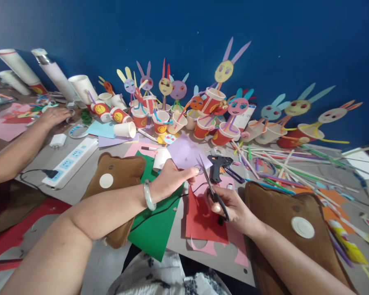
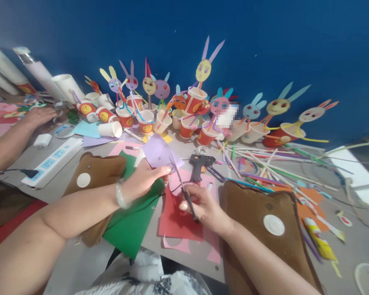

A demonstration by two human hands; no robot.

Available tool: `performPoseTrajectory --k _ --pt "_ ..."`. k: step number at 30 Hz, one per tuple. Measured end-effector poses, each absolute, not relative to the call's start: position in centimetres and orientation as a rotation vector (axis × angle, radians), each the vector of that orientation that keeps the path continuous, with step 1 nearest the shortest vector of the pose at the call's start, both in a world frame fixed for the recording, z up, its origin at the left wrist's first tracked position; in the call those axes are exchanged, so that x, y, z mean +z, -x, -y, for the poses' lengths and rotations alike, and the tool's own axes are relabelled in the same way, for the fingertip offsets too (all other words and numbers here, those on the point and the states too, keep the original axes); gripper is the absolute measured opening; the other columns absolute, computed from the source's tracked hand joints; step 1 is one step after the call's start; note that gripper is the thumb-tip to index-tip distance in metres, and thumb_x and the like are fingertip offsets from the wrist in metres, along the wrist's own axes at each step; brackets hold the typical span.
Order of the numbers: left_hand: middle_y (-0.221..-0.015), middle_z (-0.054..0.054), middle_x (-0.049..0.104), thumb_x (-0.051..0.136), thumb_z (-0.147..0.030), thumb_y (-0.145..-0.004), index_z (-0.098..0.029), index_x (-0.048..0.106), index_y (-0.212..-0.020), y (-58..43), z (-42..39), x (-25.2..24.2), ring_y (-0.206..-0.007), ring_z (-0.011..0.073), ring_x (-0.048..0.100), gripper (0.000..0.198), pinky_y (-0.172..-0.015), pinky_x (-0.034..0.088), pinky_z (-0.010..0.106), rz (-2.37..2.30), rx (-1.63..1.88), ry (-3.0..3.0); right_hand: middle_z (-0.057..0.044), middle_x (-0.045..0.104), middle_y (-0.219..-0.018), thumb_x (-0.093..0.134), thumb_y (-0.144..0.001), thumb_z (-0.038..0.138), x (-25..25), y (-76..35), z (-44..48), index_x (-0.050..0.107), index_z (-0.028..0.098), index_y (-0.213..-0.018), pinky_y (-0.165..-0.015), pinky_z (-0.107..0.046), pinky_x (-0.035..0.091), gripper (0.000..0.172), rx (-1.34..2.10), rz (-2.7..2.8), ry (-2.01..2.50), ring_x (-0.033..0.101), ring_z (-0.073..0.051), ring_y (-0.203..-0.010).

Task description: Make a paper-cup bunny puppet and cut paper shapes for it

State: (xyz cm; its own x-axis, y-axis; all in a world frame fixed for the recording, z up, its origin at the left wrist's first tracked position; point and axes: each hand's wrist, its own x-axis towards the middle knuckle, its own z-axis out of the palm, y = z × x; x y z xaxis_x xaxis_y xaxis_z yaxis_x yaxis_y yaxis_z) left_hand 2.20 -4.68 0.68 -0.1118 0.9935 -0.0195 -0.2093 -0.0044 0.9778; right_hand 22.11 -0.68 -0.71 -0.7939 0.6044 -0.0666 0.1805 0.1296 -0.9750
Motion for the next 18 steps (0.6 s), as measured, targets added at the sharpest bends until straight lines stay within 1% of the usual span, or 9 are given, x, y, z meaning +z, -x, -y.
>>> performPoseTrajectory --k 4,10,14,18 --pt "-0.054 0.001 0.058 0.067 -0.032 -0.075 -0.014 0.059 -0.06 -2.0 4.6 0.8 -0.054 0.0102 0.055 0.025 -0.058 0.046 0.024 -1.159 1.35 -1.003 0.002 0.045 -0.062 0.064 -0.072 0.076 -0.6 -22.3 0.5 0.046 0.019 -0.063 -0.053 -0.025 0.035 0.06 1.74 2.077 0.778 0.039 -0.011 -0.056" --pt "-0.056 0.002 0.059 0.068 -0.035 -0.076 -0.014 0.059 -0.06 -1.7 4.6 0.8 -0.056 0.0104 0.056 0.028 -0.058 0.046 0.024 -1.156 1.32 -1.054 0.003 0.042 -0.062 0.065 -0.071 0.075 -0.7 -22.9 -0.2 0.045 0.018 -0.063 -0.053 -0.025 0.029 0.061 1.774 2.109 0.748 0.034 -0.01 -0.057" --pt "-0.057 0.002 0.06 0.068 -0.034 -0.076 -0.013 0.06 -0.062 -1.7 4.6 0.6 -0.055 0.0106 0.056 0.026 -0.057 0.047 0.025 -1.119 1.326 -1.057 0.003 0.042 -0.061 0.064 -0.07 0.078 -0.8 -23.4 -0.8 0.045 0.019 -0.062 -0.053 -0.026 0.027 0.063 1.754 2.177 0.737 0.033 -0.01 -0.058" --pt "-0.056 0.001 0.059 0.067 -0.031 -0.074 -0.013 0.061 -0.063 -1.6 4.6 0.6 -0.054 0.0106 0.056 0.022 -0.056 0.047 0.024 -1.113 1.323 -1.045 0.003 0.043 -0.06 0.063 -0.069 0.079 -0.6 -23.6 -1.2 0.046 0.019 -0.061 -0.053 -0.026 0.027 0.063 1.732 2.226 0.736 0.034 -0.011 -0.057"
